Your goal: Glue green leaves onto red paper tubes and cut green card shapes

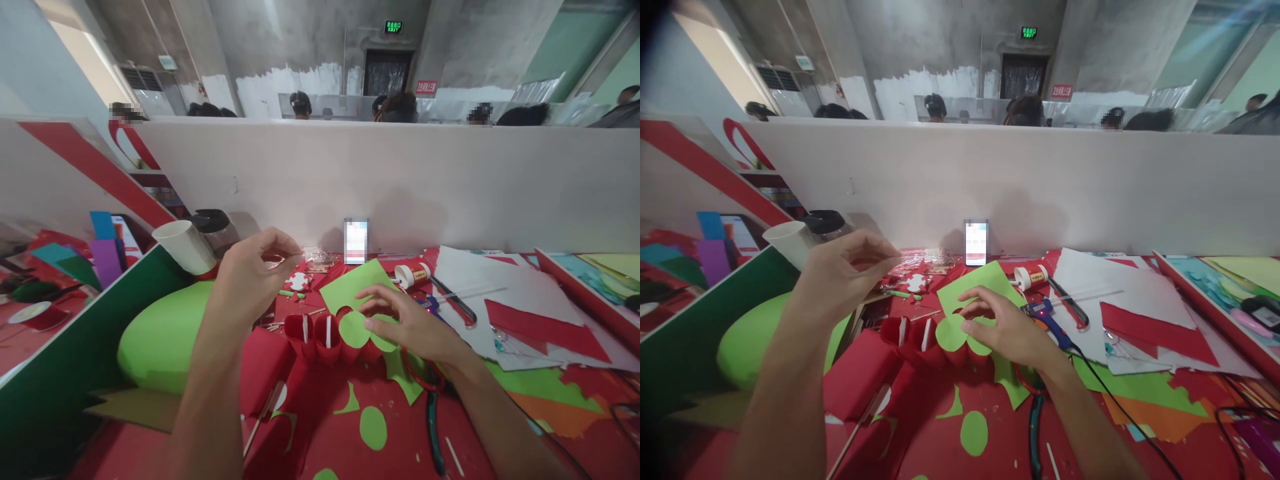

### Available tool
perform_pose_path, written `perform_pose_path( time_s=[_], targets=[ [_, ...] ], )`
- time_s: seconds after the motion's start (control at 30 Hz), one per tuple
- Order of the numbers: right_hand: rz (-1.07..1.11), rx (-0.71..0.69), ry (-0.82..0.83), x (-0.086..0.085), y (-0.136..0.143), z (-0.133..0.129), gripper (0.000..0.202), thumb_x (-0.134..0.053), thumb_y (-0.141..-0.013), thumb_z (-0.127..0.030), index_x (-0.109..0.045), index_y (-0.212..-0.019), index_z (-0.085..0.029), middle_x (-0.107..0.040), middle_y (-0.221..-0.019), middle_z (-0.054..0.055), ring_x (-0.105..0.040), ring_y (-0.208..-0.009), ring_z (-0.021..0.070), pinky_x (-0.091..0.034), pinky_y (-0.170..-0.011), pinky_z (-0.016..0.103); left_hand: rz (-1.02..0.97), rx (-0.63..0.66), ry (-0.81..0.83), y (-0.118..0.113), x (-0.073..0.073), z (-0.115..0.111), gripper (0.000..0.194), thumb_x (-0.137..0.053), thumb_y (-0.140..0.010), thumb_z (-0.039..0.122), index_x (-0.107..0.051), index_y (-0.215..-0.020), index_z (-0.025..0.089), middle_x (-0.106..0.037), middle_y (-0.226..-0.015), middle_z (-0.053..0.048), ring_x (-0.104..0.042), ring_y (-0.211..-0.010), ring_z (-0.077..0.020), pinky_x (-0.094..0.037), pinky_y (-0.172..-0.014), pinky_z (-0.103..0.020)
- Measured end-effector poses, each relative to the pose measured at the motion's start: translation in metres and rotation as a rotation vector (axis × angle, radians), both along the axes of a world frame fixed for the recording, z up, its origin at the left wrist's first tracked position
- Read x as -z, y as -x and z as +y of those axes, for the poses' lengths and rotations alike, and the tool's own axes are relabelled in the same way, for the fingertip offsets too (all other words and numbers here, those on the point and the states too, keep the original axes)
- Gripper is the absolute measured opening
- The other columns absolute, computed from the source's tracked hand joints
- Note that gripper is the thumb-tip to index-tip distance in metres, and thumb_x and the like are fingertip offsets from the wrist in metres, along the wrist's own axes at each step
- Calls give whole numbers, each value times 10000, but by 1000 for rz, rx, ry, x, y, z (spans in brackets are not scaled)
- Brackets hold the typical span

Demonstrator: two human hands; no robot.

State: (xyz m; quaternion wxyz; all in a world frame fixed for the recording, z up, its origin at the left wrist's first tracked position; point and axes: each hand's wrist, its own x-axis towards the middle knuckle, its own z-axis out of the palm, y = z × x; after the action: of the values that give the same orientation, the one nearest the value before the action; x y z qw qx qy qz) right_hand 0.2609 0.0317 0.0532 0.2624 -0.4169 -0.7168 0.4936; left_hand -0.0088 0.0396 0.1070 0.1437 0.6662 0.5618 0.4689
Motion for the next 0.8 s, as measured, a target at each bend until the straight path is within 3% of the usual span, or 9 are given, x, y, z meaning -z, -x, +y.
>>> perform_pose_path(
  time_s=[0.2,0.33,0.43,0.53,0.63,0.7,0.8],
  targets=[
    [-84,113,-177,2,18,-8,292,-700,-891,-339,-637,-1171,-287,-723,-1113,60,-668,-1069,255,-504,-935,444,293,35,115,1,2,4,190,-543,-873,251,-713,-951,220,-742,-877,-27,-638,-778,-192,-464,-705,-305],
    [-126,170,-245,-2,20,-11,261,-674,-905,-329,-638,-1160,-285,-731,-1075,59,-677,-1032,254,-505,-904,430,374,42,137,-5,-4,-4,294,-416,-898,203,-695,-985,227,-669,-746,-7,-554,-654,-166,-387,-618,-281],
    [-119,118,-238,-11,7,-14,478,-724,-866,-407,-572,-1309,-306,-684,-1216,75,-635,-1138,274,-492,-955,442,410,2,124,-9,-10,-14,341,-340,-935,201,-634,-1100,244,-536,-608,31,-474,-573,-160,-346,-580,-268],
    [-182,34,-173,-13,-13,-22,834,-831,-753,-429,-431,-1482,-368,-565,-1410,89,-549,-1273,322,-463,-1012,485,438,-30,141,-7,-14,-23,325,-329,-997,325,-596,-1168,250,-560,-633,24,-527,-619,-179,-377,-608,-276],
    [-197,67,-124,3,-27,-31,956,-825,-758,-367,-297,-1554,-406,-527,-1451,83,-515,-1315,317,-460,-1028,490,402,-47,130,4,-11,-30,329,-366,-1002,425,-617,-1113,244,-661,-762,-16,-605,-731,-207,-431,-664,-298],
    [-166,128,-80,21,-30,-34,1043,-824,-752,-331,-204,-1588,-396,-513,-1463,109,-568,-1261,311,-487,-998,486,337,-25,172,14,-4,-37,363,-322,-1009,382,-546,-1271,266,-691,-776,-15,-647,-764,-221,-478,-714,-323],
    [-67,222,-35,49,-27,-35,1058,-822,-743,-304,-201,-1599,-325,-545,-1420,148,-587,-1256,304,-488,-1015,477,171,127,177,29,19,-51,419,-336,-983,367,-460,-1362,239,-683,-1212,-92,-636,-1141,-247,-494,-964,-380]
  ],
)
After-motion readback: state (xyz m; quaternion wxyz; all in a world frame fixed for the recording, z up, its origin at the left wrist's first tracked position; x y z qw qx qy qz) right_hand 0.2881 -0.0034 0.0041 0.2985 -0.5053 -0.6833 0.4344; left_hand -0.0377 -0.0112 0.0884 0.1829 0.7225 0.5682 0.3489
